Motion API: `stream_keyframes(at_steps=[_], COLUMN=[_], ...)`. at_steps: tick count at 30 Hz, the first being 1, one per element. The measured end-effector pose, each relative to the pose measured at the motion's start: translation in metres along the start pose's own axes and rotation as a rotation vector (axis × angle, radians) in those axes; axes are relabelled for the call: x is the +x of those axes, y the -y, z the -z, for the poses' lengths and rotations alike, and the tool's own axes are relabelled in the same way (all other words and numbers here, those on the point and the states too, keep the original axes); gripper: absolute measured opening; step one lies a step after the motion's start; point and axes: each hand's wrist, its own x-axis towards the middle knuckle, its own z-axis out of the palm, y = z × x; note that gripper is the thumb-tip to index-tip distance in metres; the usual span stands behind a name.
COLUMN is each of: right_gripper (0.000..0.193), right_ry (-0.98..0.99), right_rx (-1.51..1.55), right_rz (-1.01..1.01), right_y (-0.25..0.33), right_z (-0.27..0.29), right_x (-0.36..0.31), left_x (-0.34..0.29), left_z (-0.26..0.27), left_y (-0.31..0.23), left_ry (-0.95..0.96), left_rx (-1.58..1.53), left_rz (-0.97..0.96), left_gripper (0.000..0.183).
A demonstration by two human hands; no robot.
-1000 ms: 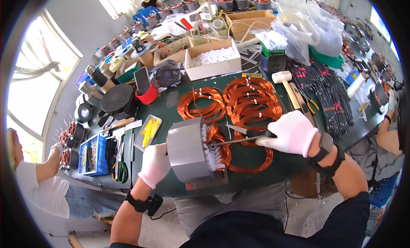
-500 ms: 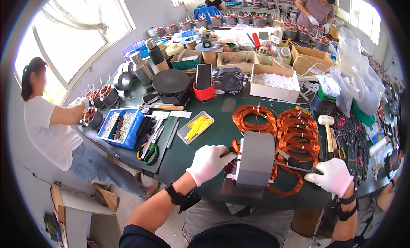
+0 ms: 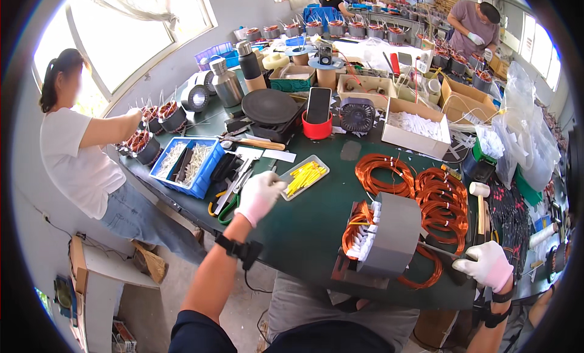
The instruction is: Assembling a motor stator by inserting copper wire coils into the slots and securing them.
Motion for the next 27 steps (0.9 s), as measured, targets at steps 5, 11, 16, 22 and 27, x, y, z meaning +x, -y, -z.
stream_keyframes(at_steps=[5,11,16,22,27], right_gripper=[0.035,0.015,0.033,0.021,0.021], right_ry=[0.023,-0.146,-0.104,0.059,0.180], right_rx=[-0.013,-0.248,-0.186,-0.013,0.175], right_rz=[-0.068,0.054,0.104,0.045,-0.105], right_y=[0.003,0.027,0.010,0.026,0.023], right_z=[0.004,-0.008,-0.009,0.009,0.017], right_x=[-0.005,-0.028,-0.030,-0.024,-0.020], left_x=[0.005,-0.002,-0.017,-0.052,-0.089], left_z=[0.000,-0.018,-0.010,0.009,0.031], left_y=[0.047,0.044,0.027,0.052,0.000], left_ry=[-0.033,-0.074,0.023,-0.161,-0.127], left_rx=[0.452,0.650,0.610,0.144,-0.825], left_rz=[-0.037,-0.067,-0.002,0.108,0.348], left_gripper=[0.023,0.018,0.019,0.018,0.023])
